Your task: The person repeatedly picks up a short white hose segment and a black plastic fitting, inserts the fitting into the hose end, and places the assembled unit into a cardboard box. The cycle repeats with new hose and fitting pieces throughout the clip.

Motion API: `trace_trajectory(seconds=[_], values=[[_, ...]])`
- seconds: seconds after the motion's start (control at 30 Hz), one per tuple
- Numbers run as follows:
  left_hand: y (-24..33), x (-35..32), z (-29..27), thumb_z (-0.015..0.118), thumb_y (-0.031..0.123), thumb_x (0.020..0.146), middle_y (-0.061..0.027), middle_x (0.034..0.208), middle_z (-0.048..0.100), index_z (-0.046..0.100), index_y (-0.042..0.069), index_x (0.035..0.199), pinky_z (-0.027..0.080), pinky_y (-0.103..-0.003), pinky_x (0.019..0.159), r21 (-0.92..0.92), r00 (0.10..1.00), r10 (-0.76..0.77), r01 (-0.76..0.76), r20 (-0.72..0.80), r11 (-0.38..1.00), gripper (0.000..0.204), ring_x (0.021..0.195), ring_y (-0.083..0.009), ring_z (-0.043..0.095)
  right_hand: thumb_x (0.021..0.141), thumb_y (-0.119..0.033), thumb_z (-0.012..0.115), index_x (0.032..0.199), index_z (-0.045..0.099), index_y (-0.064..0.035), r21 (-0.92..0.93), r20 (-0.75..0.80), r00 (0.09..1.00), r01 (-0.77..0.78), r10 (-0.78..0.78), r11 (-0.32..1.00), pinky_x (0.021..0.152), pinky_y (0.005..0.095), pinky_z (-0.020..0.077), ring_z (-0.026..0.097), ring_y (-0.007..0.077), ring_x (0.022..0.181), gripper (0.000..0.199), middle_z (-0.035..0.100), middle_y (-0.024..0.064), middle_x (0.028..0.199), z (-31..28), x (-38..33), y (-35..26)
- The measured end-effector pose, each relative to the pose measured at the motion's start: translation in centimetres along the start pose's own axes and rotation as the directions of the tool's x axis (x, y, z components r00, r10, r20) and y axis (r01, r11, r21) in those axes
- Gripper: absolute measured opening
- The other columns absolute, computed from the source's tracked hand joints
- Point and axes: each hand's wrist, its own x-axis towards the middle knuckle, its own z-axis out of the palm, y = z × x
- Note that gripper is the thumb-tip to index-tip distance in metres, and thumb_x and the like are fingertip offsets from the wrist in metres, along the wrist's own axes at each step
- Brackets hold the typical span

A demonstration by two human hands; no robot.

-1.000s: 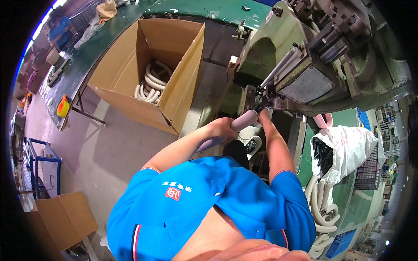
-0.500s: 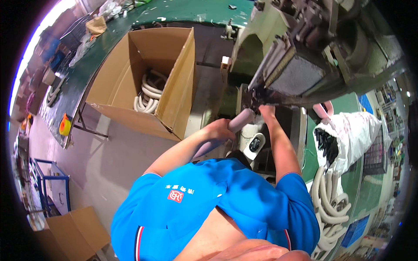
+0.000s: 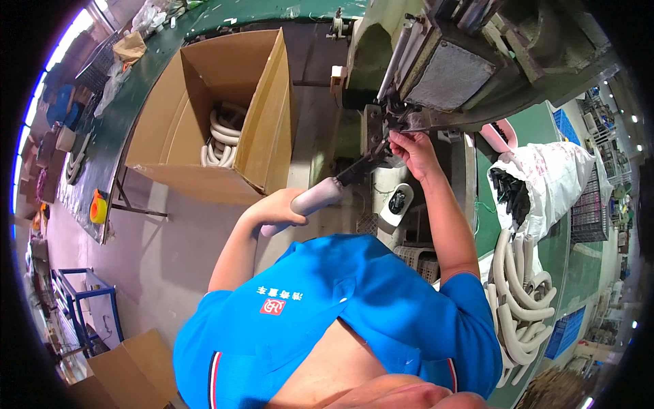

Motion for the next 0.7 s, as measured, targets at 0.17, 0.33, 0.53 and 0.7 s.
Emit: trace_trajectory(seconds=[0.17, 0.33, 0.53, 0.7], values=[[0.5, -0.9, 1.8, 0.068, 0.026, 0.060, -0.0159, 0.090, 0.065, 0.057, 0.002, 0.103, 0.047, -0.036, 0.080, 0.002, 0.998, -0.049, 0.049, -0.039, 0.999, 0.050, 0.085, -0.0275, 0.062, 0.083, -0.015, 0.065, 0.085, 0.062, -0.0052, -0.021, 0.007, 0.999, -0.034, 0.034, 0.999, 0.060, 0.0224, 0.0470, 0.057, 0.0088, 0.063, 0.010, 0.061, 0.0007, 0.073, -0.1, 0.5, 0.4], [3.0, 0.2, 3.3, 0.068, 0.019, 0.061, -0.0227, 0.087, 0.062, 0.056, 0.002, 0.101, 0.047, -0.041, 0.076, 0.122, 0.976, 0.068, -0.043, -0.209, 0.992, 0.045, 0.085, -0.0381, 0.060, 0.089, -0.025, 0.058, 0.093, 0.057, -0.0076, -0.154, -0.234, 0.972, -0.035, -0.002, 0.987, 0.061, 0.0215, 0.0436, 0.052, 0.0063, 0.067, 0.018, 0.054, -0.0019, 0.080, 0.8, -1.7, -0.1], [5.5, 1.4, 4.9, 0.070, 0.018, 0.057, -0.0137, 0.079, 0.063, 0.059, 0.011, 0.095, 0.049, -0.039, 0.066, 0.317, 0.955, 0.248, -0.186, -0.165, 0.930, 0.041, 0.075, -0.0337, 0.061, 0.094, -0.037, 0.049, 0.069, 0.055, 0.0018, -0.726, 0.287, 0.942, 0.098, 0.171, 0.680, 0.052, 0.0288, 0.0367, 0.041, 0.0131, 0.055, 0.047, 0.047, 0.0088, 0.059, 4.9, -10.6, -5.2], [6.2, 2.6, 7.1, 0.073, 0.027, 0.054, -0.0070, 0.068, 0.059, 0.057, 0.014, 0.079, 0.046, -0.040, 0.052, 0.646, 0.821, 0.511, -0.249, -0.255, 0.722, 0.032, 0.063, -0.0288, 0.060, 0.094, -0.036, 0.046, 0.057, 0.055, 0.0023, -0.902, 0.149, 0.982, 0.089, 0.112, 0.423, 0.047, 0.0423, 0.0398, 0.052, 0.0382, 0.048, 0.054, 0.048, 0.0210, 0.049, 3.4, -14.9, -4.6]])
